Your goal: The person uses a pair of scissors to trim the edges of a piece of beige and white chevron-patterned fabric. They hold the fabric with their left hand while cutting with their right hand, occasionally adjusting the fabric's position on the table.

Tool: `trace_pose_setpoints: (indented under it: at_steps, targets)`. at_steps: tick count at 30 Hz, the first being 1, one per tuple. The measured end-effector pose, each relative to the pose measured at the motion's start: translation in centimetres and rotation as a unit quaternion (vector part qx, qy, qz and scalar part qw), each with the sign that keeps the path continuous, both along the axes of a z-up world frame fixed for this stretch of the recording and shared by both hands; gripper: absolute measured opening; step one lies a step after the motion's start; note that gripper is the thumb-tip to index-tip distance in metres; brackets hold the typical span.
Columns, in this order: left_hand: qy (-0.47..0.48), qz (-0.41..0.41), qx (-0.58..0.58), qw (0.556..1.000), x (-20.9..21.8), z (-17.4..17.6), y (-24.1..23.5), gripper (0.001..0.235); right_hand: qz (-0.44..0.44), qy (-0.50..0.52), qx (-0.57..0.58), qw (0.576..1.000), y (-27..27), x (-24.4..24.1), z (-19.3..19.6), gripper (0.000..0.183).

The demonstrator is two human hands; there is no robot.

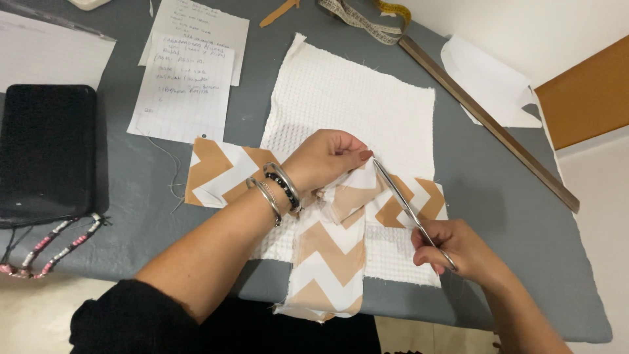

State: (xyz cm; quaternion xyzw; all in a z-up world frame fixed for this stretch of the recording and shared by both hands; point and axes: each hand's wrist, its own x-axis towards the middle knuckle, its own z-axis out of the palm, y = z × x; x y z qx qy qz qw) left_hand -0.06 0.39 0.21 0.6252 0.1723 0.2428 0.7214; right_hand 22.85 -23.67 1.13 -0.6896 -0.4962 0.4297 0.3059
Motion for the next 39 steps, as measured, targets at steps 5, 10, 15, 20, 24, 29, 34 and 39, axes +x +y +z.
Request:
trace_pose_setpoints:
  at_steps: [5,10,15,20,24,29,34,39]
  targets:
    - [-0.001,-0.002,0.007,1.000,-0.1,0.2,0.1,0.024,0.002,-0.001,-0.009,1.000,-0.6,0.7,0.0,0.032]
    - [-0.004,-0.001,0.006,1.000,-0.1,0.2,0.2,0.024,0.026,0.041,-0.021,0.999,-0.7,0.5,0.7,0.057]
    - [0.008,-0.008,-0.002,1.000,-0.3,0.5,0.1,0.023,0.039,0.010,-0.036,0.999,0.0,0.4,0.9,0.052]
    - [0.008,-0.007,-0.006,1.000,-0.4,0.6,0.0,0.023,0.035,0.003,-0.041,0.999,0.0,1.4,0.2,0.051]
    - [0.012,-0.008,0.000,1.000,-0.6,0.8,-0.1,0.022,0.023,-0.017,-0.036,0.999,-0.4,1.9,-0.6,0.048]
    - [0.013,-0.005,0.012,1.000,-0.2,0.2,0.1,0.022,0.015,-0.034,-0.032,0.999,0.0,1.4,-0.1,0.041]
    - [0.018,-0.005,0.020,1.000,-0.4,0.3,0.1,0.020,0.013,-0.062,-0.031,0.998,0.2,0.7,1.0,0.037]
    - [0.024,0.007,0.077,0.997,-0.3,0.0,0.3,0.020,-0.008,-0.077,-0.038,0.996,0.2,0.1,1.5,0.037]
